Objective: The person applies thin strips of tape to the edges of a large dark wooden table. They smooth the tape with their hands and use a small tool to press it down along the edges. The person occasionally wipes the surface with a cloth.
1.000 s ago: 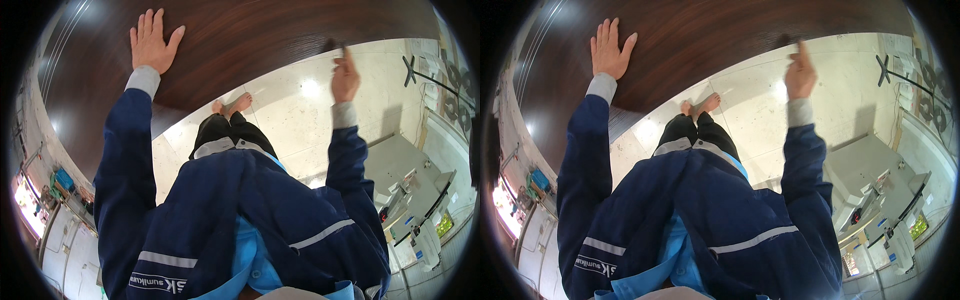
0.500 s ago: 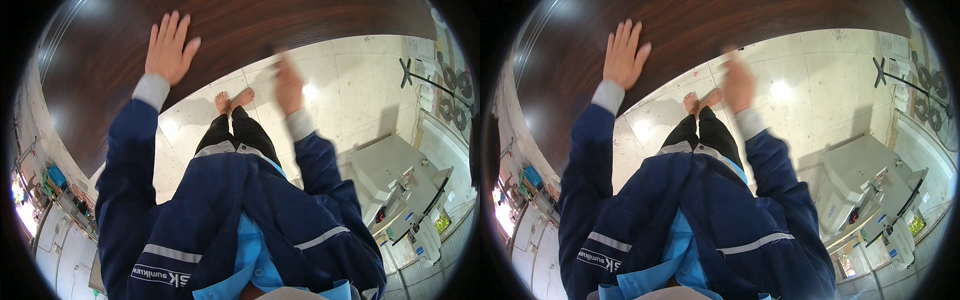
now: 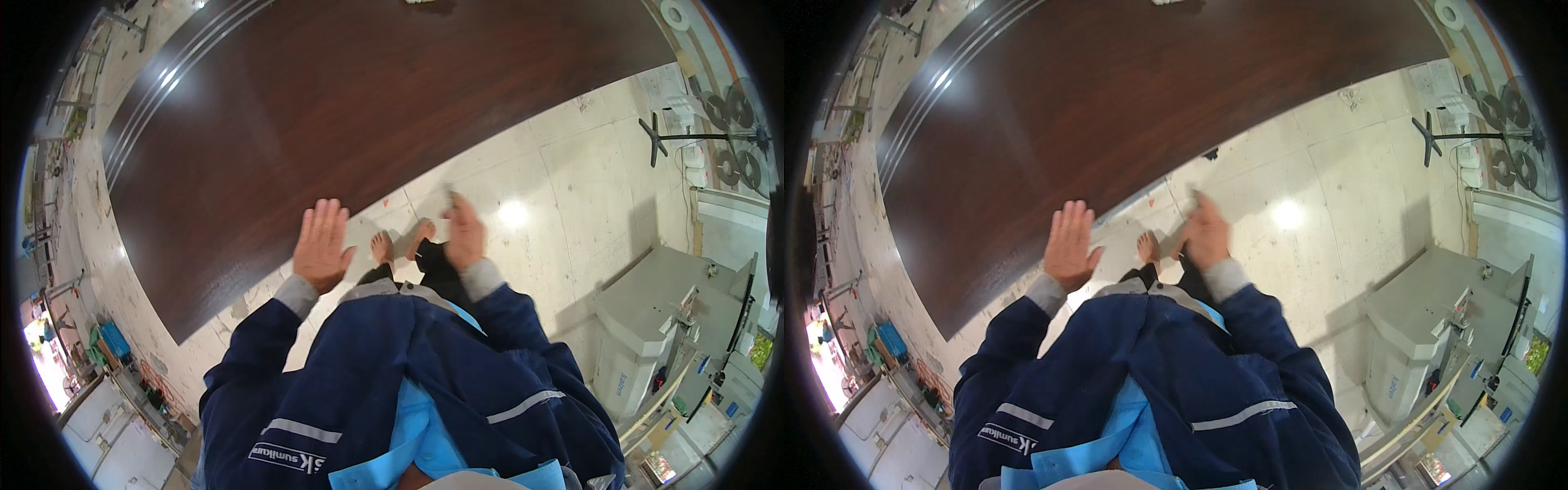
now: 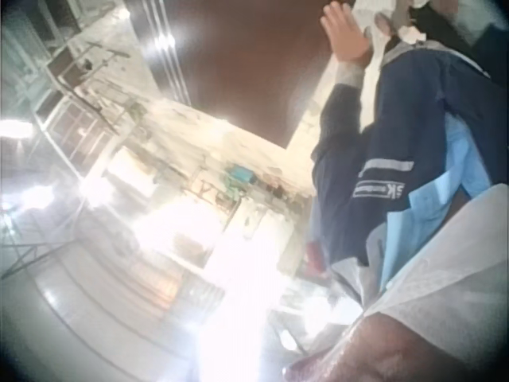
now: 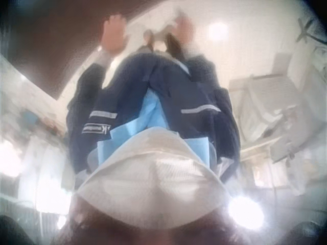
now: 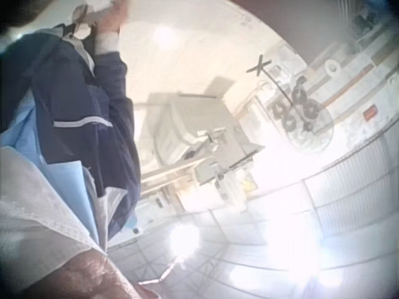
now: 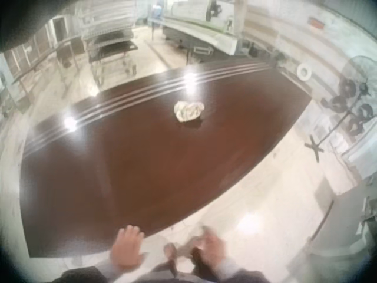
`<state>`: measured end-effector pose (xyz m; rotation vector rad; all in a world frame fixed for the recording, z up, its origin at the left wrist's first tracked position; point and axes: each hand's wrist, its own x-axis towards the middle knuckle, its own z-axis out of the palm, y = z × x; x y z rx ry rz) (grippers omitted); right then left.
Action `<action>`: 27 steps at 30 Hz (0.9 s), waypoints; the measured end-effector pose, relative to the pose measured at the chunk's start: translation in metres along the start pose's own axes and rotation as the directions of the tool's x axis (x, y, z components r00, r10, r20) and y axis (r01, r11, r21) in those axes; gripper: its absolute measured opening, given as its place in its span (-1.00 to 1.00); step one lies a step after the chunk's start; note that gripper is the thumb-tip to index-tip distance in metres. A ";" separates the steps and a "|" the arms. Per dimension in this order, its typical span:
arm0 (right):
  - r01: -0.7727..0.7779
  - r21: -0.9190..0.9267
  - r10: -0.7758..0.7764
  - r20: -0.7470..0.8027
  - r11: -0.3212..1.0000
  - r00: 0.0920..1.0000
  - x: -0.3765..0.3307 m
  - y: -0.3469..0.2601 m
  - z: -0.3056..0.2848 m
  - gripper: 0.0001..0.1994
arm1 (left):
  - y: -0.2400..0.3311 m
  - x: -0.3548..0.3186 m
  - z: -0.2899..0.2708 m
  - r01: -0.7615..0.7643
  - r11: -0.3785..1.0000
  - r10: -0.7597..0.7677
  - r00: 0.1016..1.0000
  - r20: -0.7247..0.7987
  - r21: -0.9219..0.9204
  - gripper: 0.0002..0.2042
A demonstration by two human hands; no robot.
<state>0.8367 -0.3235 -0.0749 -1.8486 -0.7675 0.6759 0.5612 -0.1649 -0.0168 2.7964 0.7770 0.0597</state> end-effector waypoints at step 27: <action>0.339 -0.565 -0.303 0.160 0.752 0.939 0.312 0.032 -0.265 -0.53 | 0.056 0.387 -0.011 0.304 0.931 -0.298 0.953 -0.061 0.201 -0.23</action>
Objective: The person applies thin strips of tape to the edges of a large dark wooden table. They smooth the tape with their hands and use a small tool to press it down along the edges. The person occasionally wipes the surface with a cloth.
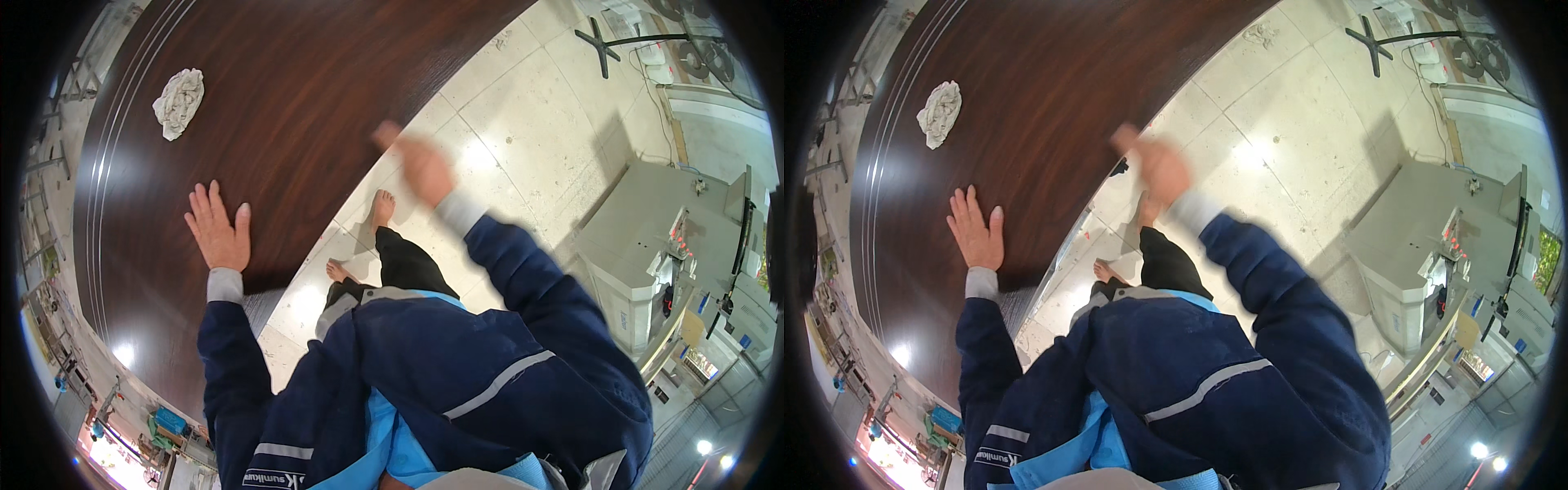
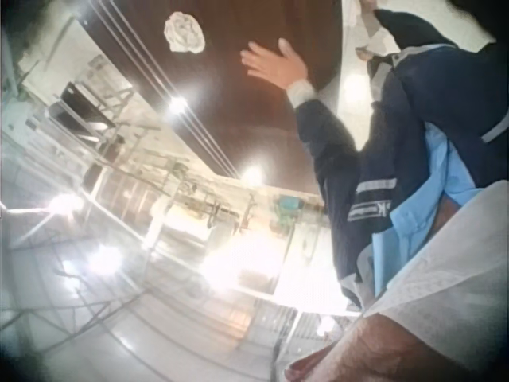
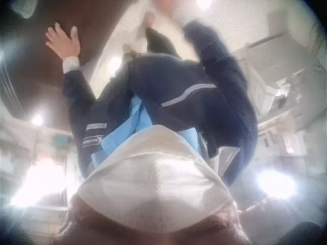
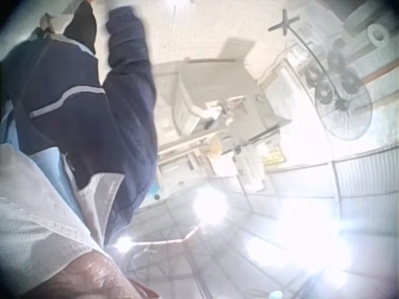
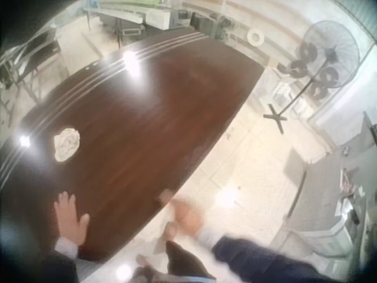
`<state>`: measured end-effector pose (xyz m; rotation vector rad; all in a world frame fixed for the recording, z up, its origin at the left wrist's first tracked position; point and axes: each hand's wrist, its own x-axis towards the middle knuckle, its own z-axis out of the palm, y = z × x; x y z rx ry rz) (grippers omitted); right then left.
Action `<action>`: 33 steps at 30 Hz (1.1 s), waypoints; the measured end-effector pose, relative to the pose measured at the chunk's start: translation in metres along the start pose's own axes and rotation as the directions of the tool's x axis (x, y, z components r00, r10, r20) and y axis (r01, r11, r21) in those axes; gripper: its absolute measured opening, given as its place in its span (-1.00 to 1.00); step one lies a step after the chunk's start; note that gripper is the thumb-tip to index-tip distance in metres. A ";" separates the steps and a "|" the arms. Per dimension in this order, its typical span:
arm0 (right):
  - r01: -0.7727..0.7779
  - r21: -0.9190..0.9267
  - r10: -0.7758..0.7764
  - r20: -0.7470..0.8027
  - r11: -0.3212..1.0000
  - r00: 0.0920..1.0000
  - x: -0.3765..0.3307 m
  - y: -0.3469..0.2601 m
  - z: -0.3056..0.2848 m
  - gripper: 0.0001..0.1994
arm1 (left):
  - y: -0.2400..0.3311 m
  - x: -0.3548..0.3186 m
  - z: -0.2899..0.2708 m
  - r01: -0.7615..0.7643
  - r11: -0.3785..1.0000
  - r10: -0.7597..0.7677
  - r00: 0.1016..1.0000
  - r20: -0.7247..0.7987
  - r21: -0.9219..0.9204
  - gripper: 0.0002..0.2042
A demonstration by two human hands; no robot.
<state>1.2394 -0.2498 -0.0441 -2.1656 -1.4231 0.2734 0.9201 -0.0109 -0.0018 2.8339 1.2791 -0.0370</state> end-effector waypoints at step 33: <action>0.053 0.148 -0.063 0.067 0.988 0.996 -0.050 -0.095 0.061 -0.48 | -0.030 -0.011 0.037 -0.034 0.995 0.019 0.987 -0.162 -0.093 -0.32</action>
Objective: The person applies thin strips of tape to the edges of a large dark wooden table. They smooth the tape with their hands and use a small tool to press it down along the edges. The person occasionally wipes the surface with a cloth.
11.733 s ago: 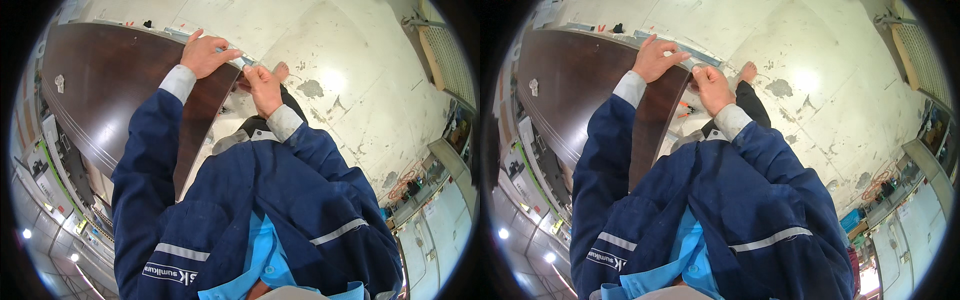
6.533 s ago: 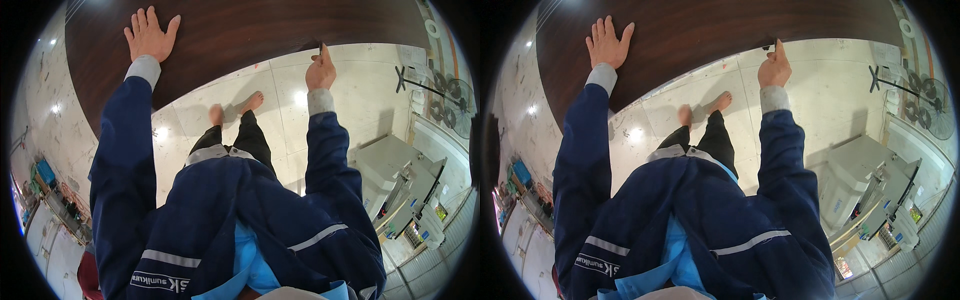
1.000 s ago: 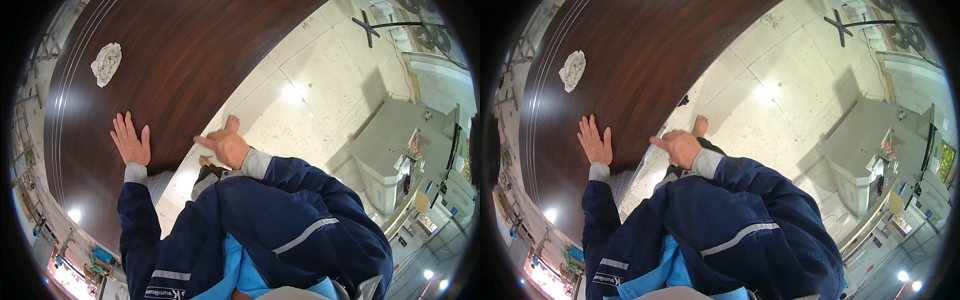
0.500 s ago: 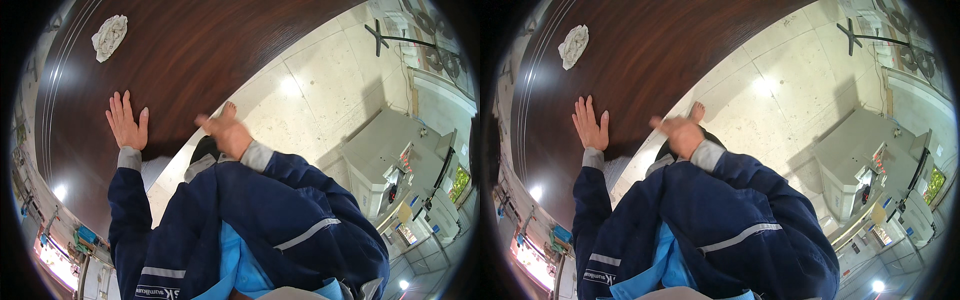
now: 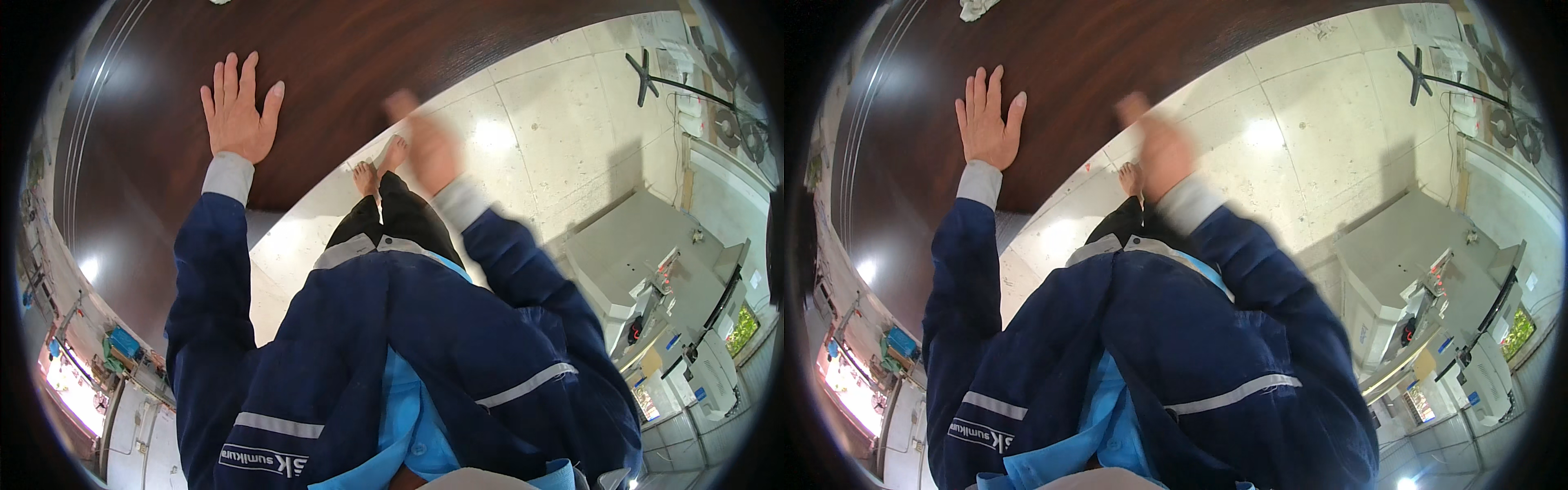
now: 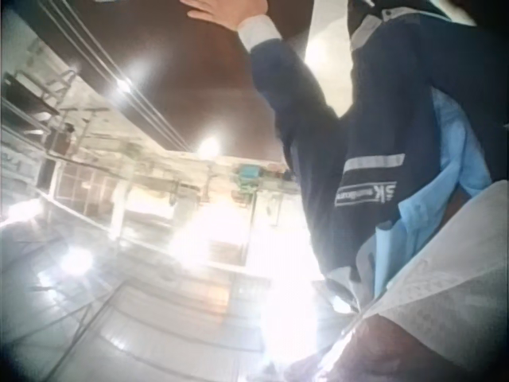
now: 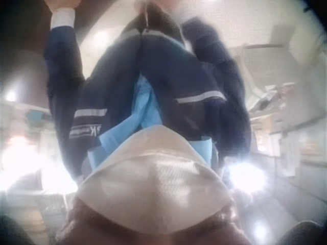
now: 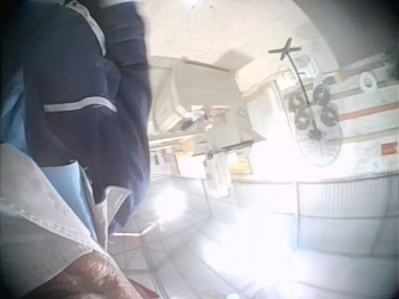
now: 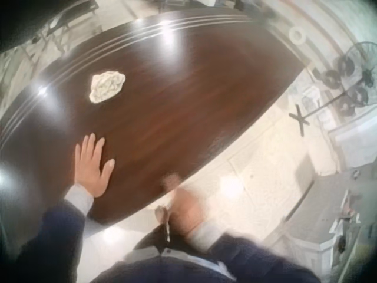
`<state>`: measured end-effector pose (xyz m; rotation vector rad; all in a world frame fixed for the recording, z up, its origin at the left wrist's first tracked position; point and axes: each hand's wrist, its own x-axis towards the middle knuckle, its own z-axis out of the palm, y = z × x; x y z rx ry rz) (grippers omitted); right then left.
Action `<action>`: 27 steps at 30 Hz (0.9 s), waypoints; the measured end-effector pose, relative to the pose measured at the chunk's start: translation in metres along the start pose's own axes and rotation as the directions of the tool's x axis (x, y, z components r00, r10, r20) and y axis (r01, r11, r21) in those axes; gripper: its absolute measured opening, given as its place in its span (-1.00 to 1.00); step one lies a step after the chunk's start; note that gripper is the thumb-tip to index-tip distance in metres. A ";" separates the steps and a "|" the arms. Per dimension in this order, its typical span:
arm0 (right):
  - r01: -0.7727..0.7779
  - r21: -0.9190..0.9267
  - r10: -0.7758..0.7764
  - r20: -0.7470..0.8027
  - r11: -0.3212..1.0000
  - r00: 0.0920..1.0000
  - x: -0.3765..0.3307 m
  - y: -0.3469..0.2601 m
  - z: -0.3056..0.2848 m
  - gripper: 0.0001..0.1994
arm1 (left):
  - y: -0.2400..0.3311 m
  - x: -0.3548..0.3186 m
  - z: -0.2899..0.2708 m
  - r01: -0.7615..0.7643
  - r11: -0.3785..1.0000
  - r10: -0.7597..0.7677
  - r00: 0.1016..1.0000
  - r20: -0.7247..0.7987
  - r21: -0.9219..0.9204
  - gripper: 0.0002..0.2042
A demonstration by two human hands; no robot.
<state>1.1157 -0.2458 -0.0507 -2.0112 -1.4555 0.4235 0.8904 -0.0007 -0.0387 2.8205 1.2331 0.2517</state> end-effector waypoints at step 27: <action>-0.253 0.372 0.281 -0.022 0.893 0.959 -0.015 0.013 -0.017 -0.77 | 0.097 -0.160 -0.015 -0.199 0.973 0.207 0.977 0.058 -0.117 -0.12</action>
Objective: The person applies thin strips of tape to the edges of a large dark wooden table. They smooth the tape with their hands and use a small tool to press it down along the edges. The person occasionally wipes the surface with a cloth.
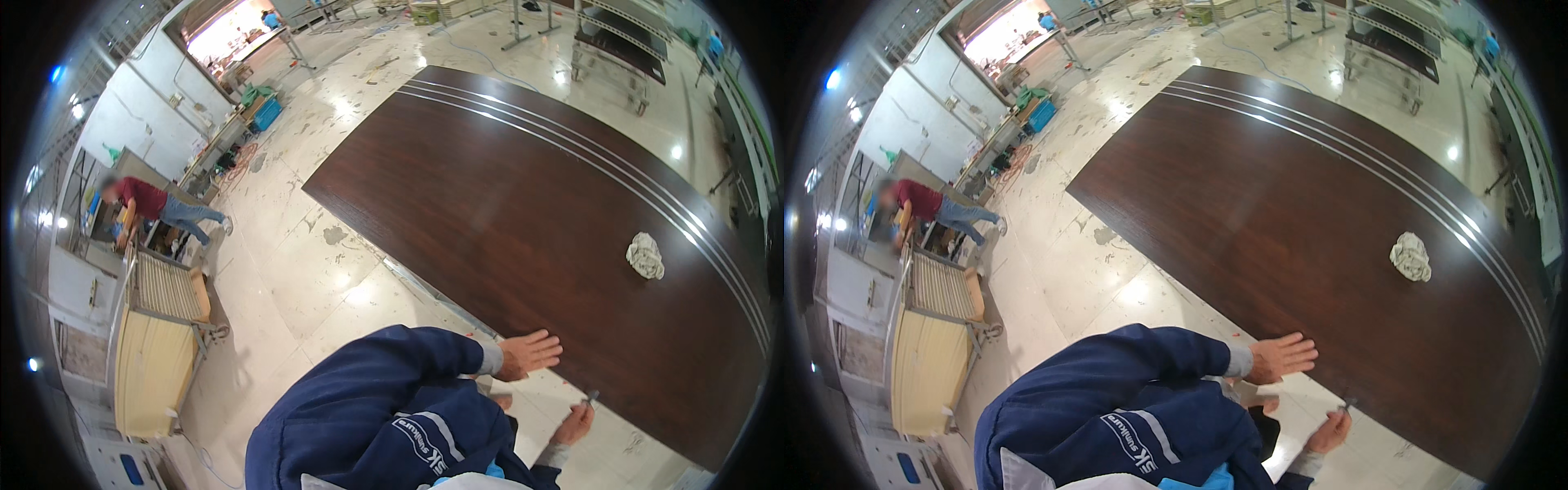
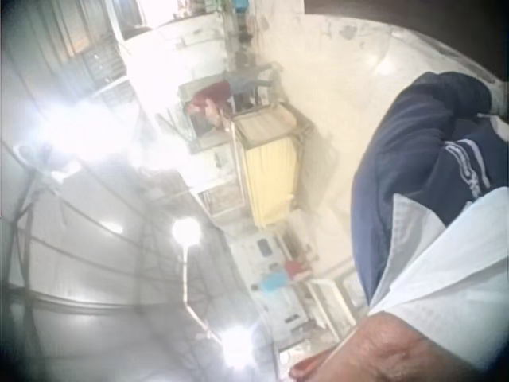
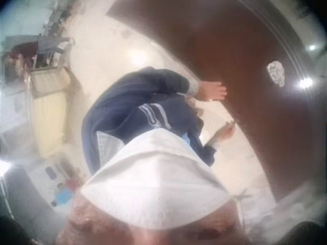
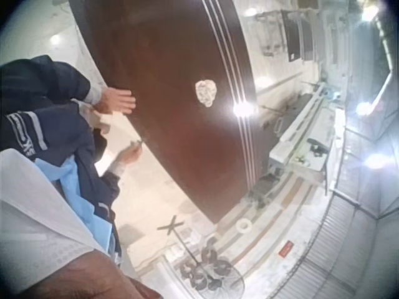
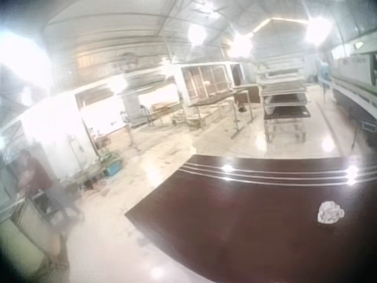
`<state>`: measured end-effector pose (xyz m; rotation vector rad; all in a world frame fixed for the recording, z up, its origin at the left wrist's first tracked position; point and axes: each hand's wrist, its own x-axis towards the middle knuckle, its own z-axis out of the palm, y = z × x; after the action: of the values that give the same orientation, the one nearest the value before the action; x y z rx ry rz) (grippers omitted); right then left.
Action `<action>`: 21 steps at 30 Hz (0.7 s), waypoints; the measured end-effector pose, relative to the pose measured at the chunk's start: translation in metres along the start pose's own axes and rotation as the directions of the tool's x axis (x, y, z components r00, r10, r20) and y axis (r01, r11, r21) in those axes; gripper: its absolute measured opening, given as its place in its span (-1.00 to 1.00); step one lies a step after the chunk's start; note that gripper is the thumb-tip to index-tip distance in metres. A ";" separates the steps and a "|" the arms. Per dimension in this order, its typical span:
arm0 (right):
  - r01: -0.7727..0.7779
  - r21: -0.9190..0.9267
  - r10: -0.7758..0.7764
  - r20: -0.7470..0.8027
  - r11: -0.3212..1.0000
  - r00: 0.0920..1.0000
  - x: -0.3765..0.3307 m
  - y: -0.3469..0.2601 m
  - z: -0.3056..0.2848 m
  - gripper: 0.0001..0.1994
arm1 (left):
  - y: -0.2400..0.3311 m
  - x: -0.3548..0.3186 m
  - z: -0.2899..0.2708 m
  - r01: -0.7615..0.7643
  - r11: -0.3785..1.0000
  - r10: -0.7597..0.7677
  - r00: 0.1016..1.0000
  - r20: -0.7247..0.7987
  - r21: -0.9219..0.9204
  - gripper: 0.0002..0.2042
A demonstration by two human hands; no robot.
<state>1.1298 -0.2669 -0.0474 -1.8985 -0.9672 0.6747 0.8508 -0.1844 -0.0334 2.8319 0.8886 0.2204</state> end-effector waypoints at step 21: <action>-0.189 -0.011 0.180 -0.248 0.982 0.952 0.327 0.282 -0.453 -0.54 | 0.231 0.352 0.078 -0.284 0.937 0.308 0.946 0.101 -0.206 -0.16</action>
<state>1.7519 -0.2910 -0.1072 -2.0635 -0.6533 0.5154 1.2787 -0.1776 -0.0308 2.7499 0.3865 0.1435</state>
